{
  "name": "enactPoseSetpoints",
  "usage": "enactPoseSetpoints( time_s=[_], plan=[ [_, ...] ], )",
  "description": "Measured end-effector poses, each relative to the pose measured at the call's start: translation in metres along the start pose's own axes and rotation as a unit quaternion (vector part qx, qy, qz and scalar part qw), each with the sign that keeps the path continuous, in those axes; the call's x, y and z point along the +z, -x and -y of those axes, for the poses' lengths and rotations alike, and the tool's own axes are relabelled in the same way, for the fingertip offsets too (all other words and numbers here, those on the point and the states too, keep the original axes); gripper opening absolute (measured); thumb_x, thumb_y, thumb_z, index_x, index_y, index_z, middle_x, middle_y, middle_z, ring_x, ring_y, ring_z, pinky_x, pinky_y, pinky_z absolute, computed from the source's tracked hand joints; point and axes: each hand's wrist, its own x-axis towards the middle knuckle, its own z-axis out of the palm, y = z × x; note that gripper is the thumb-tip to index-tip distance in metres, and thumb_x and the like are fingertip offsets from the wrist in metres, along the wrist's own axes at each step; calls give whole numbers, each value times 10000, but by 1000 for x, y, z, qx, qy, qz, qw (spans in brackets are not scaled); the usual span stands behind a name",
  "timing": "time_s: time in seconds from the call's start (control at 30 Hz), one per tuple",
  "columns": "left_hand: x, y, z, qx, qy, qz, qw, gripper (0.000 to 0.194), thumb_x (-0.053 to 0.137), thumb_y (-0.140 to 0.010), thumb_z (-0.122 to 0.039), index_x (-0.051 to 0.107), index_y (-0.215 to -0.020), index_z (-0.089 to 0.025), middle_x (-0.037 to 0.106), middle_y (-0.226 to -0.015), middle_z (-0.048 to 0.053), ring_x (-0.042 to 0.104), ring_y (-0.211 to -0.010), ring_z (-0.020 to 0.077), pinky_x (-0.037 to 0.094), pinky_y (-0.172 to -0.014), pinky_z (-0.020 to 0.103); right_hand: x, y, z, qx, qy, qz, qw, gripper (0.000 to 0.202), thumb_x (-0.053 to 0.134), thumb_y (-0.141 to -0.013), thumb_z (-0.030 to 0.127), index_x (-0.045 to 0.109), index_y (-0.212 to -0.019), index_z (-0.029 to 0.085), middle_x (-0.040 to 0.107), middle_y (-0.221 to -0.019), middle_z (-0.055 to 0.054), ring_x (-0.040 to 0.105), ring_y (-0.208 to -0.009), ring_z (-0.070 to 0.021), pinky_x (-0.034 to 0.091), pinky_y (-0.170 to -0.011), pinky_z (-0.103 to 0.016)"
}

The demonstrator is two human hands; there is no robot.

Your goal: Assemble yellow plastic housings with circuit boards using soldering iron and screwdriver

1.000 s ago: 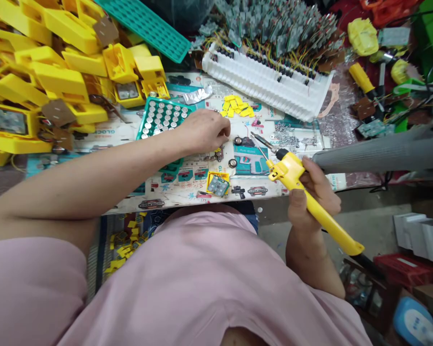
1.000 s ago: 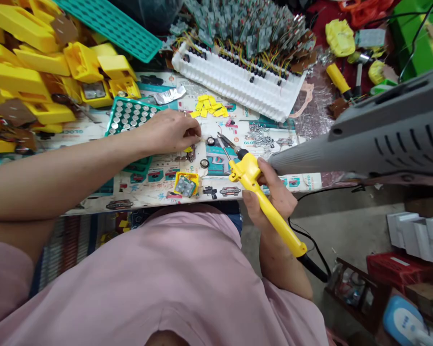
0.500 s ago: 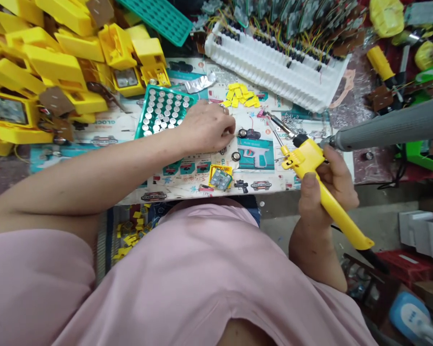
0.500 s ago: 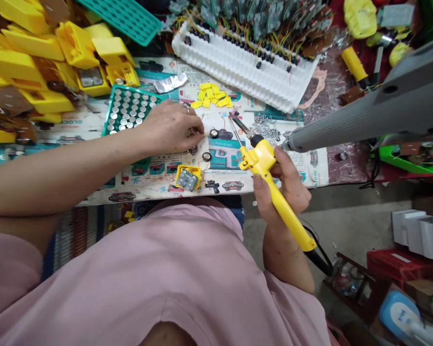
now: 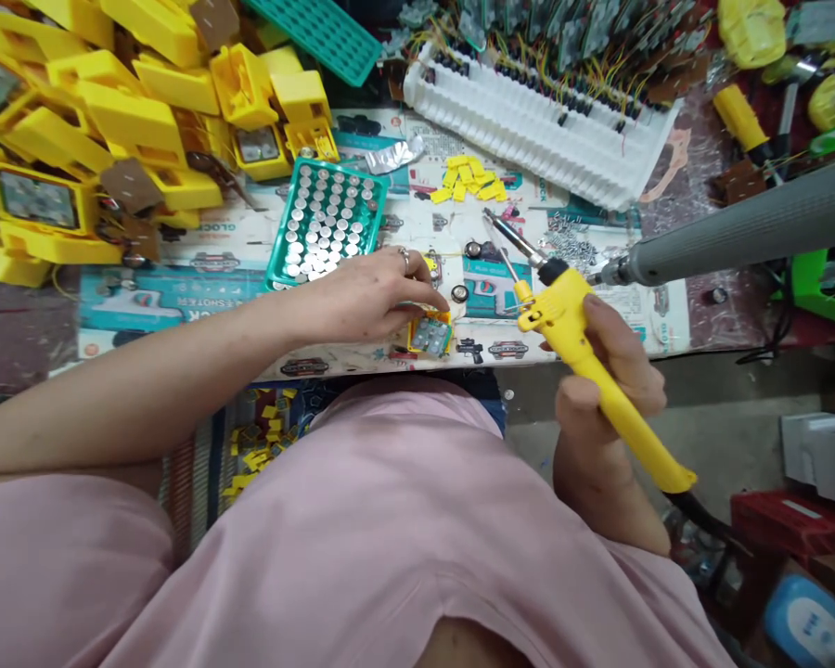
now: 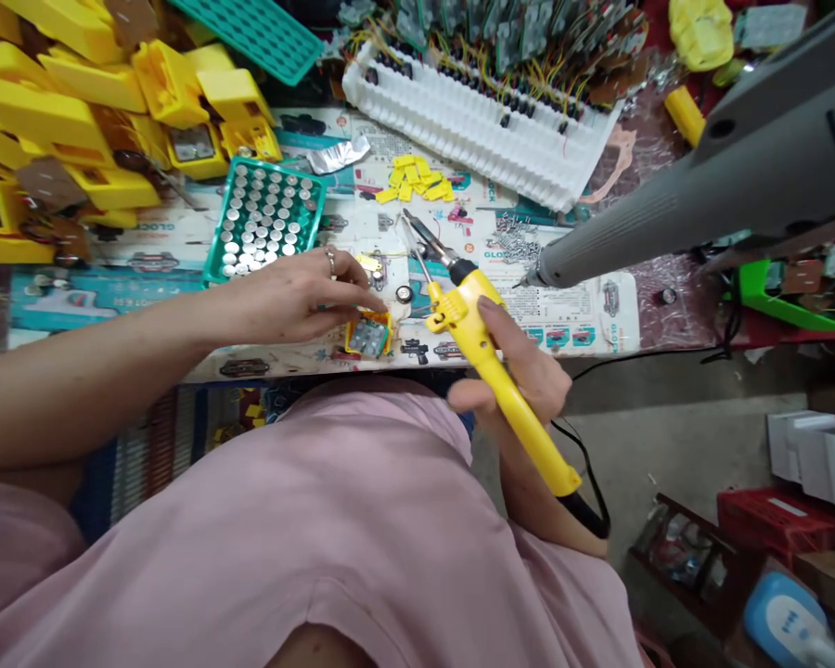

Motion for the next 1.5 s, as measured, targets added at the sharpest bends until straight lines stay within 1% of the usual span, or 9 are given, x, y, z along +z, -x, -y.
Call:
enactPoseSetpoints(
  time_s=[0.1,0.23,0.4,0.47,0.6,0.7,1.03,1.17,1.5],
  plan=[
    [-2,-4,4,18,15,4,1000,311,505,-915,-204,755,-1091,-259,658,-1119,62,612,-999,200,459,-931,325,5,3,0,-10,-10,41,999,573,600,-897,575,559,-1399,302,747,-1160,-71,757,-798,-209,637,-676,-321],
    [-1,-5,4,5,50,-7,999,234,534,-892,-234,751,-968,-197,679,-1040,57,627,-974,193,465,-914,310,9,1,7,-37,-49,78,995,551,557,-941,523,504,-1441,298,756,-1137,-52,761,-802,-169,629,-673,-267],
    [3,-2,-4,-83,113,-37,989,233,524,-864,-233,723,-964,-163,722,-970,25,664,-925,169,474,-818,258,23,-5,18,-77,-28,137,987,216,635,-941,263,652,-1156,259,766,-905,8,737,-741,-120,603,-755,-217],
    [5,-1,-9,-115,121,-47,985,229,539,-840,-232,725,-955,-166,730,-918,6,672,-875,160,468,-775,243,34,-3,20,-98,12,138,985,206,680,-910,300,645,-1104,239,752,-890,-10,735,-776,-144,604,-762,-241],
    [9,2,-13,-133,140,-66,979,224,562,-801,-232,738,-926,-173,720,-801,-24,660,-751,129,453,-716,217,53,6,19,-120,87,126,981,433,713,-862,455,586,-1200,216,733,-996,-76,721,-921,-235,609,-834,-356],
    [13,5,-14,-122,161,-98,974,230,557,-803,-232,745,-916,-163,720,-777,-18,653,-737,119,453,-717,211,59,7,18,-115,91,144,979,397,663,-908,391,536,-1250,233,723,-1056,-74,717,-945,-229,607,-850,-361],
    [24,12,-13,-93,135,-178,970,291,523,-854,-263,751,-1015,-178,758,-859,29,674,-776,151,484,-741,251,43,-3,4,-44,-43,192,979,483,667,-904,335,454,-1334,274,667,-1266,-72,724,-1071,-202,610,-954,-354],
    [23,15,-13,-97,116,-176,973,287,513,-861,-252,747,-1011,-179,756,-857,30,686,-778,155,492,-754,252,32,-10,-4,-59,-60,231,969,552,677,-899,354,422,-1383,284,623,-1357,-80,716,-1111,-214,609,-974,-368],
    [20,19,-6,-93,111,-168,975,315,470,-870,-247,729,-1040,-190,744,-911,19,683,-854,170,503,-808,274,21,-19,-4,-130,0,264,956,546,675,-909,286,424,-1394,273,681,-1278,-80,706,-1137,-224,622,-958,-365]
  ],
)
